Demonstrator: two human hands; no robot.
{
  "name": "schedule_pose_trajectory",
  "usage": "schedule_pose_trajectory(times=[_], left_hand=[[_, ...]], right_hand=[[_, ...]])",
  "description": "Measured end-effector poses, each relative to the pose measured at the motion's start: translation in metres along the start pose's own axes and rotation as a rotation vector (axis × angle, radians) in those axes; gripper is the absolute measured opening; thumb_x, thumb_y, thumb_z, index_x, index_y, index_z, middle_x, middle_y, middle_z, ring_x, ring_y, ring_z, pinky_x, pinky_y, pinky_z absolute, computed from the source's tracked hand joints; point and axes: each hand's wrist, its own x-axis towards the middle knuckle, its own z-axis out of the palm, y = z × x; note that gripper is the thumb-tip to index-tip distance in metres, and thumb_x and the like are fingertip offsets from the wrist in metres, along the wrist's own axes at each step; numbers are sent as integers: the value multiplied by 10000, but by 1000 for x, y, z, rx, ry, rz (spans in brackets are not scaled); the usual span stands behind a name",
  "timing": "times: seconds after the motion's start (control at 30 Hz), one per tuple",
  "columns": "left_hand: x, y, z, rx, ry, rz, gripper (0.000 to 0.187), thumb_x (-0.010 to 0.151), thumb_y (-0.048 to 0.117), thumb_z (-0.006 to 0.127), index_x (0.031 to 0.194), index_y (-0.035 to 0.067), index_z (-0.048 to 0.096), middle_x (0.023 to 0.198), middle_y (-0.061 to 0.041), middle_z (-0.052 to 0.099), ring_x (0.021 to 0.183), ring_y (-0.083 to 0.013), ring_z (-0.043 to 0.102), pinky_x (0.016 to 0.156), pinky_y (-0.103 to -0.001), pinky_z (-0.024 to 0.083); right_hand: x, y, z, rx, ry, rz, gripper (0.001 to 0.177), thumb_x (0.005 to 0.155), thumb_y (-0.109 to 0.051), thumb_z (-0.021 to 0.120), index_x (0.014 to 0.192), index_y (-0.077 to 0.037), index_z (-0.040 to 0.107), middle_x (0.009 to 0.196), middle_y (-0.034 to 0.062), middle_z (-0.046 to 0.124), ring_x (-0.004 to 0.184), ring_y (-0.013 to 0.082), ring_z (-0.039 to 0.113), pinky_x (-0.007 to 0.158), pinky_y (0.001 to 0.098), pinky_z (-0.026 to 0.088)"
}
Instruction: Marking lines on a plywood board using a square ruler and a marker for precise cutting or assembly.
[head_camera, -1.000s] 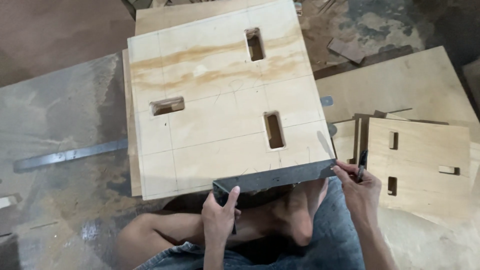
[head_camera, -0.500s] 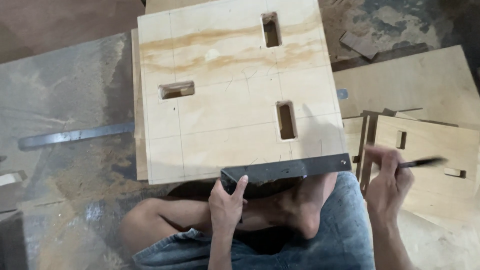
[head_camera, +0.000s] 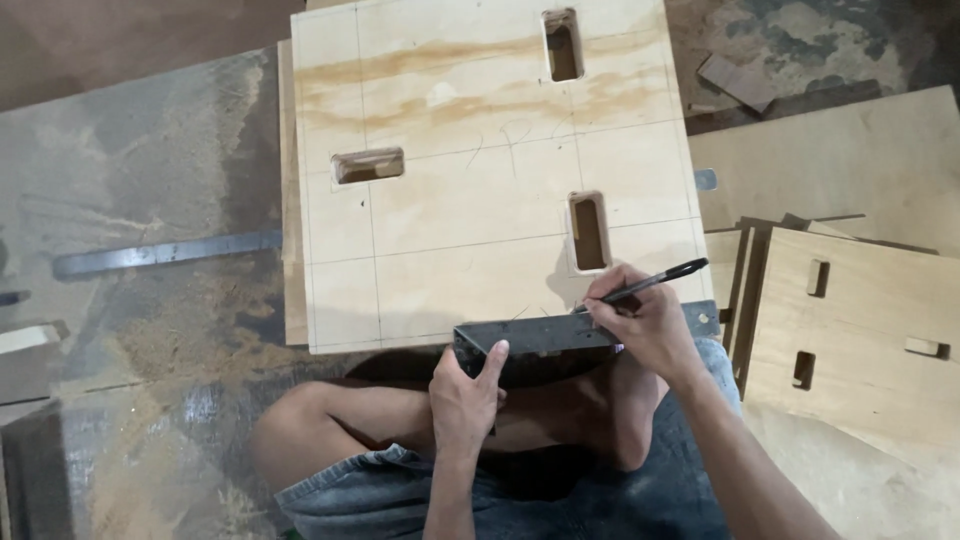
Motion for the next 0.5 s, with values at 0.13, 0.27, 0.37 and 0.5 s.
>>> schedule_pose_trajectory(times=[0.13, 0.27, 0.37, 0.5], left_hand=[[0, 0, 0, -13, -10, 5, 371, 895, 393, 749, 929, 39, 641, 671, -54, 684, 509, -144, 664, 509, -266, 557], [2, -1, 0, 7, -20, -3, 384, 905, 417, 731, 953, 49, 634, 652, -48, 680, 508, -144, 665, 496, -259, 553], [2, 1, 0, 21, -38, -32, 383, 916, 425, 721, 971, 57, 628, 705, -39, 688, 531, -134, 678, 515, -251, 567], [-1, 2, -1, 20, -30, -24, 371, 913, 417, 729, 977, 64, 634, 666, -39, 681, 530, -136, 676, 523, -256, 568]], right_hand=[[0, 5, 0, -7, 2, -38, 148, 812, 58, 749, 862, -43, 652, 842, 43, 712, 664, 110, 665, 624, 217, 561], [-1, 8, 0, -24, -8, -51, 151, 811, 51, 753, 856, -56, 655, 837, 31, 713, 670, 99, 653, 641, 213, 552], [-1, 6, 0, -7, -12, -62, 153, 822, 42, 754, 872, -62, 653, 835, 34, 709, 674, 95, 639, 637, 207, 534], [0, 5, 1, 16, -13, -57, 153, 821, 51, 769, 862, -38, 652, 830, 50, 713, 659, 101, 669, 608, 200, 561]])
